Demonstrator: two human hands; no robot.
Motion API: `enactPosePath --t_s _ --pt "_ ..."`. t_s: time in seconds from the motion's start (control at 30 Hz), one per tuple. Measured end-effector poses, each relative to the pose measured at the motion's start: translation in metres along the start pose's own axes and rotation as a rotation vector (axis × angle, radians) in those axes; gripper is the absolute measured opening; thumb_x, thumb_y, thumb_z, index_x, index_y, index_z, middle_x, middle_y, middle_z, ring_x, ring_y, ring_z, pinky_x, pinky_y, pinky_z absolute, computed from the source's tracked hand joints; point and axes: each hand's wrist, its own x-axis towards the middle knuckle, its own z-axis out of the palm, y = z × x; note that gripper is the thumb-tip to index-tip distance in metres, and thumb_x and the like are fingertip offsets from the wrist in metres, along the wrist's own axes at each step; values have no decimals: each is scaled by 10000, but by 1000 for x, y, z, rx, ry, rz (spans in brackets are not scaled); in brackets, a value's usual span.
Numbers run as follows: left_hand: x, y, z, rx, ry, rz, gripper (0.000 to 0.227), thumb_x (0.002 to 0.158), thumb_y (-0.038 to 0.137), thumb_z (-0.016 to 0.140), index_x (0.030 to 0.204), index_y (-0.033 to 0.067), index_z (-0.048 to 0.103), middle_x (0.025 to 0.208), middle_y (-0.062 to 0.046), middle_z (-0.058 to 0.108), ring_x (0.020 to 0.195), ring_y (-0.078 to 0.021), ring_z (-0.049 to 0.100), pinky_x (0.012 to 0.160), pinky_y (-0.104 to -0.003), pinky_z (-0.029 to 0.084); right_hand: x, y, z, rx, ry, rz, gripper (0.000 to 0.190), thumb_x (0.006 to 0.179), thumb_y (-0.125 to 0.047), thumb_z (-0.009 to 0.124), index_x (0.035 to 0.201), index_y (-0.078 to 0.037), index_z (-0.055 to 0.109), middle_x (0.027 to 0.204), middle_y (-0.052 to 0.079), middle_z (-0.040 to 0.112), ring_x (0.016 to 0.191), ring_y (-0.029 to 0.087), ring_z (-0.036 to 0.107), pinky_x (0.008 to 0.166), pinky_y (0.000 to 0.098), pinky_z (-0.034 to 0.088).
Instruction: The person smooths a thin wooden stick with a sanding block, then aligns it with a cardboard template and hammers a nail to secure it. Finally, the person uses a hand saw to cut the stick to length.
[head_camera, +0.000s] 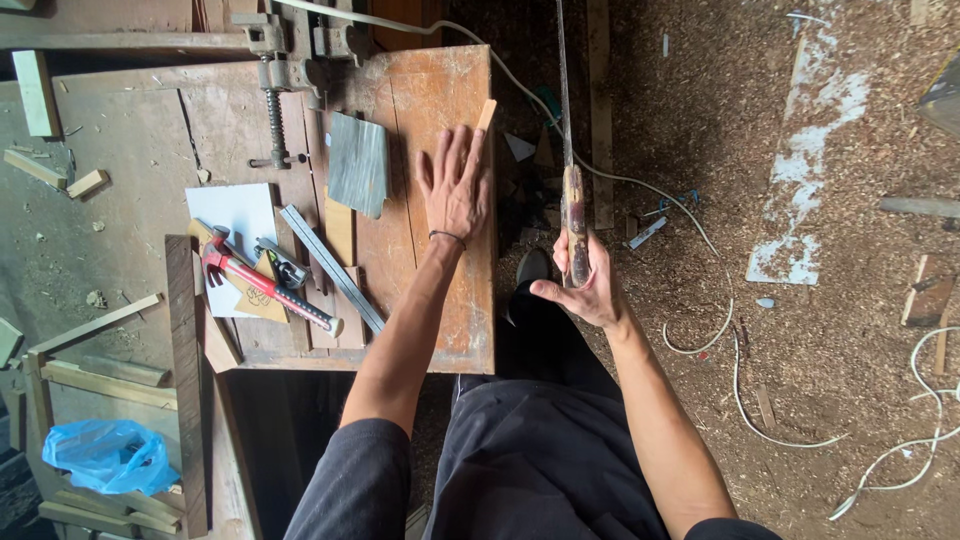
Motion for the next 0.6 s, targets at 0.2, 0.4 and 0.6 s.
enactPosePath --t_s 0.2,0.4,0.6 --pt "7 4 -6 -122 -75 -19 517 1107 239 434 1616 222 346 1654 24 406 1585 -239 249 1302 -559 42 24 5 10 -54 52 32 571 758 -387 937 1036 -117 518 832 -63 461 723 34 472 695 186 473" --pt "13 7 -17 -120 -115 -32 528 1092 269 447 1612 242 356 1679 -34 339 1585 -229 247 1310 -505 64 36 38 4 -68 87 -51 475 809 -373 893 976 -123 526 762 -69 478 615 37 476 541 203 465" --pt "18 7 -18 -105 -159 -62 539 1100 324 392 1617 182 345 1681 -13 328 1578 -196 222 1303 -491 54 45 73 16 -351 475 -136 218 1043 -251 680 864 -139 626 639 -40 548 496 42 477 470 214 414"
